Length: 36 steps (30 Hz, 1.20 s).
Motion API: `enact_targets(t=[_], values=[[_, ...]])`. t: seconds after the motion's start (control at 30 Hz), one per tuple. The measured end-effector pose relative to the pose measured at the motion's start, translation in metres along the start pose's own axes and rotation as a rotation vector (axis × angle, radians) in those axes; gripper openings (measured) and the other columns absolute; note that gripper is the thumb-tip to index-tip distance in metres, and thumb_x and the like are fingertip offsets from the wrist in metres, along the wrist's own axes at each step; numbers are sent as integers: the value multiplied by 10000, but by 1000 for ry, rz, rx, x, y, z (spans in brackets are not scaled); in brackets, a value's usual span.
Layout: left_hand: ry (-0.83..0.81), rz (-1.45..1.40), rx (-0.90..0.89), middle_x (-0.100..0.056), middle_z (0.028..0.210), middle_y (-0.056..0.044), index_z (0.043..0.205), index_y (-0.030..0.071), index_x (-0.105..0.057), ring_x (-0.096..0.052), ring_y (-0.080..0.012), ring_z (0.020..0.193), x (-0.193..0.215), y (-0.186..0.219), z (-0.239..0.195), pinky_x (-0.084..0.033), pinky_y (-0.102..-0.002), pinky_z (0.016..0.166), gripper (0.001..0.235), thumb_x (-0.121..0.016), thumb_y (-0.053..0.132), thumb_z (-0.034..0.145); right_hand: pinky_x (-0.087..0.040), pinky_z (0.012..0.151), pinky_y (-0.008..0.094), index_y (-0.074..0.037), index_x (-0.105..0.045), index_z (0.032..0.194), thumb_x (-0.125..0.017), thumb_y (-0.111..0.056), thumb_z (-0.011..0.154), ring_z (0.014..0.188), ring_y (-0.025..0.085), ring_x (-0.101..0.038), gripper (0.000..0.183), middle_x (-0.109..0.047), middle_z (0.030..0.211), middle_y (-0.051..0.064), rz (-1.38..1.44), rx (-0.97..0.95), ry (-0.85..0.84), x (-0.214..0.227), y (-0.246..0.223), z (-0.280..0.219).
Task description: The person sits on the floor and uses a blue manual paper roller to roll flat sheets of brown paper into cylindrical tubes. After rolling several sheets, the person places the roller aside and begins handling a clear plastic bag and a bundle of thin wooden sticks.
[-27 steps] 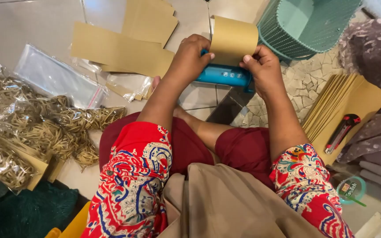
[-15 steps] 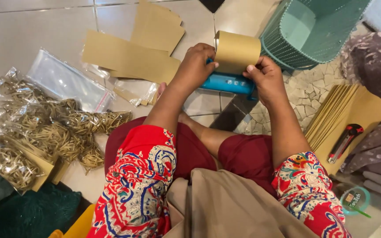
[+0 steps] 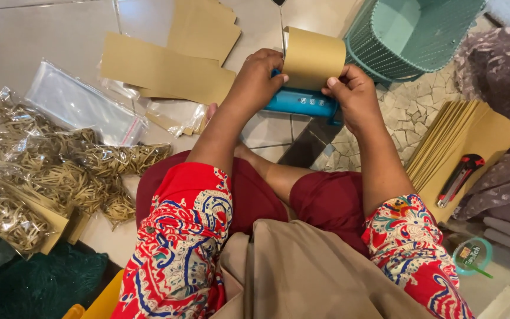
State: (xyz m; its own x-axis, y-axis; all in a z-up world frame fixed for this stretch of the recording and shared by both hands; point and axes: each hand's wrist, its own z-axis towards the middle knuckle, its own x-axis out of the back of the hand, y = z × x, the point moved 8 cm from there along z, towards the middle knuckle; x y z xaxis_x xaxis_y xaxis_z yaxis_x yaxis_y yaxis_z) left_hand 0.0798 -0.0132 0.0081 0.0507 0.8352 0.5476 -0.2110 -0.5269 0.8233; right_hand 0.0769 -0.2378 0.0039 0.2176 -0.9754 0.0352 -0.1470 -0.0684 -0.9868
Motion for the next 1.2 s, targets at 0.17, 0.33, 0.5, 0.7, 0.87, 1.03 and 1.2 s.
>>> enact_targets(t=[0.17,0.33,0.5,0.7,0.87,1.03,1.2], values=[[-31,-26,31,-662,1255,-146,911,94,-680,-629,-330,1153,3,4,-2,-476,-417,962,95,-751,152,883,-611,858,201,-108,-626,1081,-617,-79,1032,935,92,-641,57,-648,1015,22,-2,-26,-5,-4,-2,-2],[-38,-40,71,-649,1298,-122,945,110,-662,-627,-312,1200,3,1,-1,-471,-403,979,101,-735,165,902,-588,841,201,-133,-624,1036,-602,-68,1031,919,74,-610,69,-640,1009,1,-73,-30,-2,-5,-8,-2],[-43,-27,65,-650,1344,-117,923,107,-638,-611,-312,1227,-1,-4,-1,-473,-412,955,115,-727,181,915,-442,909,311,-144,-657,981,-651,-101,999,1041,161,-567,47,-594,1117,22,-449,115,61,3,-17,0],[-70,-43,111,-654,1326,-108,989,113,-700,-614,-313,1215,1,1,-1,-473,-414,939,91,-698,180,928,-432,1029,379,-146,-624,960,-672,-123,987,1260,236,-558,60,-596,1311,75,-491,151,88,9,-14,2],[-42,-25,78,-680,1164,-100,936,118,-680,-636,-311,1085,0,-2,0,-477,-417,857,82,-720,186,916,-440,1123,401,-66,-521,1394,-578,-193,1034,1353,278,-534,387,-506,1462,165,-476,30,83,19,-18,-20],[-54,-24,83,-668,1117,-86,916,98,-663,-654,-292,1015,2,4,-1,-478,-395,834,91,-694,182,932,-396,1146,492,-93,-280,1605,-601,-461,956,1450,354,-438,813,-375,1615,212,-609,-309,-37,17,7,-44],[-31,-25,99,-672,1094,-90,930,108,-678,-654,-295,1009,2,2,-1,-486,-409,826,85,-693,191,927,-329,1193,431,-61,-136,1632,-636,-399,959,1521,321,-339,904,-250,1684,184,-582,-313,-125,10,23,-42]])
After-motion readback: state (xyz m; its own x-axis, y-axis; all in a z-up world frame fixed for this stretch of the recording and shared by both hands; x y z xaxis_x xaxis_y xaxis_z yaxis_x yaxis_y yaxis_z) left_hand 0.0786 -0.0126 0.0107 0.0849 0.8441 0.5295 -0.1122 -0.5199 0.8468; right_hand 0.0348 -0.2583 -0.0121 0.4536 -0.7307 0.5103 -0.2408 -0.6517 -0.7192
